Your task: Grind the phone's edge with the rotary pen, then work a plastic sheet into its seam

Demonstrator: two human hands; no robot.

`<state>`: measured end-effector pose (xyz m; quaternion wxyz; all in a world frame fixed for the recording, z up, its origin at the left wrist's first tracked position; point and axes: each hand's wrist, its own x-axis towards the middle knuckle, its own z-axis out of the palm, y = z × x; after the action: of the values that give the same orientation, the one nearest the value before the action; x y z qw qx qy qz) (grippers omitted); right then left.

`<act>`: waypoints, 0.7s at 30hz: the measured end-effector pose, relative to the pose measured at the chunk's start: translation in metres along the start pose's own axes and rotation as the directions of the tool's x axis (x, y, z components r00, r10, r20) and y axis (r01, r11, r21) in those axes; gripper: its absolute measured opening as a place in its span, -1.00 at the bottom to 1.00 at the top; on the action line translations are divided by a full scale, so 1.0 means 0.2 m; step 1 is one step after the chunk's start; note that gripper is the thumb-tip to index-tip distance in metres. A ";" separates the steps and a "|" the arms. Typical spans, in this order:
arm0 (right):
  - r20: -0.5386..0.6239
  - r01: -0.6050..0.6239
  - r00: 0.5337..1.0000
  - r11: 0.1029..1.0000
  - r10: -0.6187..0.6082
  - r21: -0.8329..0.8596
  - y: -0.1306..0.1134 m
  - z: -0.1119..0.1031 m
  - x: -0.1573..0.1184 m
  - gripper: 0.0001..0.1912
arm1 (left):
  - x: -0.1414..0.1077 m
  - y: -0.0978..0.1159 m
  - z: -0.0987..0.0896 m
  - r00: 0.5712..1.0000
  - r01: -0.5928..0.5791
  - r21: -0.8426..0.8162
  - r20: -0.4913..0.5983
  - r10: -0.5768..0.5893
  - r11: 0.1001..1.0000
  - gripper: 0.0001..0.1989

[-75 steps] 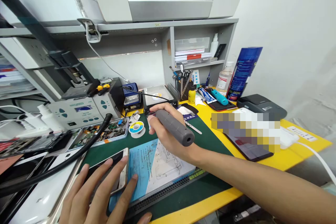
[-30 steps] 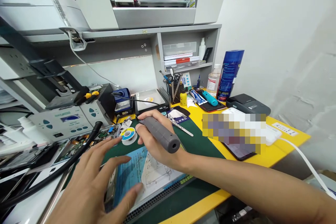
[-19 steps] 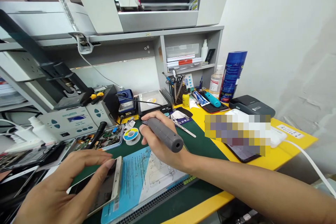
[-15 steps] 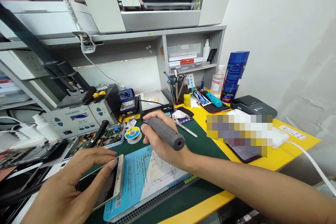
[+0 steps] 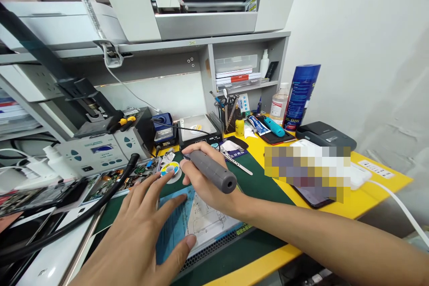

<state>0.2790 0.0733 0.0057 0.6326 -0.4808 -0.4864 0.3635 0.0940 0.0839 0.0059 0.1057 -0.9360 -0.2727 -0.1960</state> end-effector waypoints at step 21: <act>0.018 0.030 0.999 0.998 -0.030 -0.049 -0.01 -0.01 -0.01 -0.88 | -0.03 -0.04 0.03 0.992 -0.060 -0.021 -0.114 0.058 0.998 -0.47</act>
<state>0.2798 0.0700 0.0064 0.6217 -0.4856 -0.5079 0.3461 0.0867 0.0899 -0.0006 0.1152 -0.9323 -0.2360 -0.2487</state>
